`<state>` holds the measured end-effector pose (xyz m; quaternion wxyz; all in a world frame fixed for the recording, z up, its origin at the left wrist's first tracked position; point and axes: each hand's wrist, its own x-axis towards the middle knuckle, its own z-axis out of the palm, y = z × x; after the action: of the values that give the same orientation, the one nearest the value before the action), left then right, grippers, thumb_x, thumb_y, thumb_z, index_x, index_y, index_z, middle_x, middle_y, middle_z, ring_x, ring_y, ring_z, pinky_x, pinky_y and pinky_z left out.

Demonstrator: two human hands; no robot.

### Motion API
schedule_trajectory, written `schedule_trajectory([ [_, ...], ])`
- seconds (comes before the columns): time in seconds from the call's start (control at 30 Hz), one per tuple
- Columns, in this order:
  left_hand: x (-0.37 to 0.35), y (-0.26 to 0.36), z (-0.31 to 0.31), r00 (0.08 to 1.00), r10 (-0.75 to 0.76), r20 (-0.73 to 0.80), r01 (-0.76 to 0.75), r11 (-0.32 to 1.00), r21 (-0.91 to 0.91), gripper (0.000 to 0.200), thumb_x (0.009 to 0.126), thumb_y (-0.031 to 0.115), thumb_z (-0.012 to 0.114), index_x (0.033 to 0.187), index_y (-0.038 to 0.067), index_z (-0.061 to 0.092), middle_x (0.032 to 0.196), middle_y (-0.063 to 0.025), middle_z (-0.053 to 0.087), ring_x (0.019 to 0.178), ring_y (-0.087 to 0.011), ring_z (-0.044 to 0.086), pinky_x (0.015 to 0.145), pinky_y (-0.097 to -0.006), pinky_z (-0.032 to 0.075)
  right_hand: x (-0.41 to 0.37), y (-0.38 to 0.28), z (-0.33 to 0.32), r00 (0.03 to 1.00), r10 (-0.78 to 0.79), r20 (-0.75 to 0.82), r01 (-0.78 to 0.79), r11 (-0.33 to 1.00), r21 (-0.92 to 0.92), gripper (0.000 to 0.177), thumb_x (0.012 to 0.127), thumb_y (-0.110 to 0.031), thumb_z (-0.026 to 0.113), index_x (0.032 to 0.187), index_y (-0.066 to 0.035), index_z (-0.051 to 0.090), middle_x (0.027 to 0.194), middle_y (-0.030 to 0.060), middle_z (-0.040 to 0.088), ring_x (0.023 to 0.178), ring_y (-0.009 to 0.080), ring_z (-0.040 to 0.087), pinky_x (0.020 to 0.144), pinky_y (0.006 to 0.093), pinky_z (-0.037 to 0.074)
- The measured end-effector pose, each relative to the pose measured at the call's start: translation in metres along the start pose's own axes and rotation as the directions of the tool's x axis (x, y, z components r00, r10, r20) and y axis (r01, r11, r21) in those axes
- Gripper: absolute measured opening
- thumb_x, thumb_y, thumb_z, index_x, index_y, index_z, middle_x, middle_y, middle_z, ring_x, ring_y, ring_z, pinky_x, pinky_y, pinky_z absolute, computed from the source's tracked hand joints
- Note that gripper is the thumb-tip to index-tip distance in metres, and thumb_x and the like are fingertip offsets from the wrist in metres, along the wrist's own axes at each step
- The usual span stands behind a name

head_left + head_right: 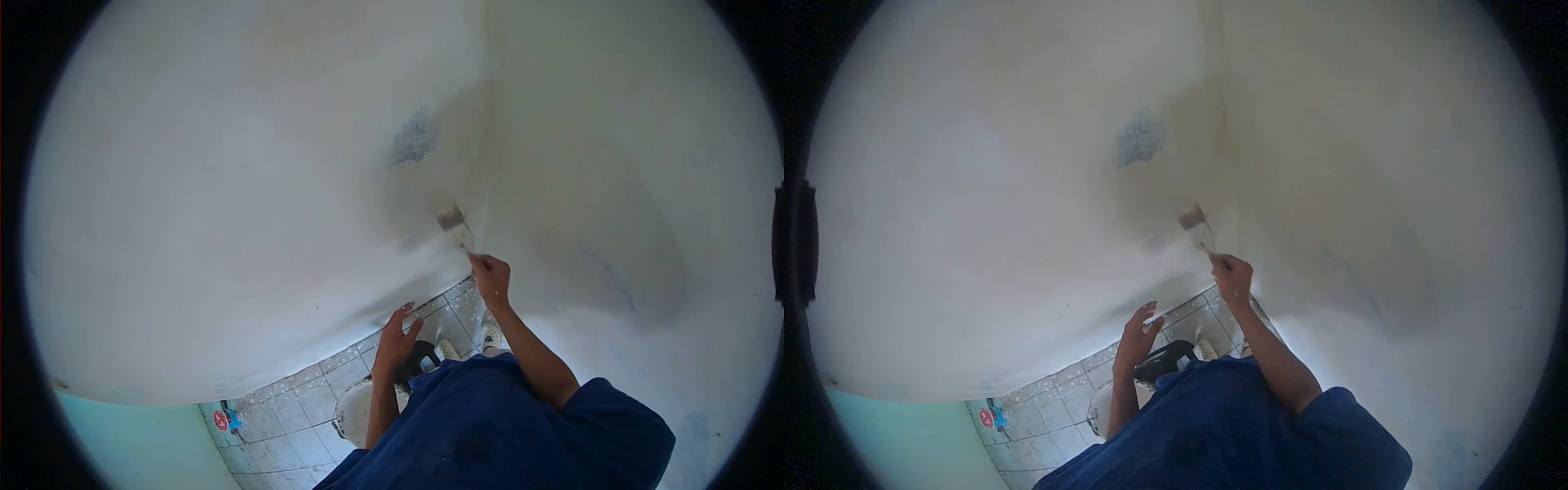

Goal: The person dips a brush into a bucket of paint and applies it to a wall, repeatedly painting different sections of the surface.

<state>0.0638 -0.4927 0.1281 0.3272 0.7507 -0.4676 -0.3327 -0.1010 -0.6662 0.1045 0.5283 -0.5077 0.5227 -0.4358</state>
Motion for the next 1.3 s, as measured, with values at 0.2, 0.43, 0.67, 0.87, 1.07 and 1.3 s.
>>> schedule_trajectory([
  [0.2, 0.005, -0.009, 0.004, 1.000, 0.012, 0.013, -0.012, 1.000, 0.017, 0.044, 0.088, 0.026, 0.061, 0.126, 0.006, 0.050, 0.124, -0.0150, 0.055, 0.114, -0.0277, 0.054, 0.090, -0.0400, 0.046, 0.016, -0.119, -0.009, 0.984, -0.180, -0.012, 0.174, 0.932, 0.319, 0.032, 0.086, -0.018, 0.064, 0.059, -0.002, 0.055, 0.051, -0.0044, 0.045, 0.047, 0.0031, 0.037, 0.042, 0.0227, 0.027],
  [0.43, 0.001, 0.007, 0.001, 0.995, 0.100, -0.001, -0.100, 0.995, -0.020, 0.044, 0.089, 0.026, 0.059, 0.123, 0.001, 0.051, 0.120, -0.0192, 0.056, 0.110, -0.0317, 0.056, 0.094, -0.0369, 0.042, 0.017, -0.144, 0.032, 0.973, -0.227, 0.040, 0.207, 0.937, 0.283, 0.034, 0.086, -0.018, 0.064, 0.057, -0.005, 0.051, 0.052, -0.0028, 0.045, 0.045, 0.0051, 0.038, 0.043, 0.0238, 0.030],
  [0.67, 0.004, -0.005, 0.003, 0.999, 0.027, -0.041, -0.027, 1.000, -0.016, 0.043, 0.088, 0.024, 0.061, 0.123, 0.002, 0.051, 0.121, -0.0179, 0.056, 0.108, -0.0303, 0.057, 0.091, -0.0369, 0.045, -0.010, 0.012, -0.003, 0.995, 0.030, 0.100, -0.030, 1.000, 0.005, 0.036, 0.084, -0.023, 0.066, 0.059, 0.001, 0.058, 0.050, 0.0002, 0.050, 0.046, 0.0058, 0.042, 0.043, 0.0240, 0.032],
  [0.87, 0.006, -0.007, 0.007, 0.998, 0.061, -0.026, -0.060, 0.997, 0.042, 0.044, 0.088, 0.025, 0.060, 0.123, -0.001, 0.051, 0.122, -0.0192, 0.055, 0.111, -0.0327, 0.054, 0.094, -0.0372, 0.042, -0.001, -0.140, 0.015, 0.956, -0.243, 0.166, 0.130, 0.855, 0.502, 0.032, 0.087, -0.018, 0.063, 0.061, -0.002, 0.053, 0.052, -0.0030, 0.046, 0.047, 0.0036, 0.040, 0.043, 0.0222, 0.029],
  [1.07, -0.002, 0.002, 0.005, 0.999, 0.022, -0.041, -0.023, 0.999, -0.036, 0.045, 0.088, 0.026, 0.060, 0.124, 0.000, 0.050, 0.123, -0.0193, 0.055, 0.112, -0.0311, 0.054, 0.095, -0.0368, 0.042, 0.001, -0.020, 0.064, 0.959, -0.271, 0.080, 0.263, 0.960, 0.097, 0.032, 0.086, -0.023, 0.064, 0.063, 0.000, 0.058, 0.052, -0.0016, 0.049, 0.046, 0.0068, 0.043, 0.044, 0.0253, 0.034],
  [1.3, 0.004, -0.015, 0.014, 0.995, -0.087, -0.055, 0.085, 0.996, -0.036, 0.045, 0.088, 0.026, 0.060, 0.125, 0.002, 0.050, 0.123, -0.0181, 0.055, 0.110, -0.0304, 0.056, 0.094, -0.0375, 0.043, -0.003, 0.067, -0.015, 0.995, 0.015, 0.099, 0.002, 0.986, -0.168, 0.033, 0.081, -0.028, 0.064, 0.066, 0.001, 0.064, 0.052, 0.0040, 0.055, 0.049, 0.0080, 0.047, 0.049, 0.0293, 0.039],
])
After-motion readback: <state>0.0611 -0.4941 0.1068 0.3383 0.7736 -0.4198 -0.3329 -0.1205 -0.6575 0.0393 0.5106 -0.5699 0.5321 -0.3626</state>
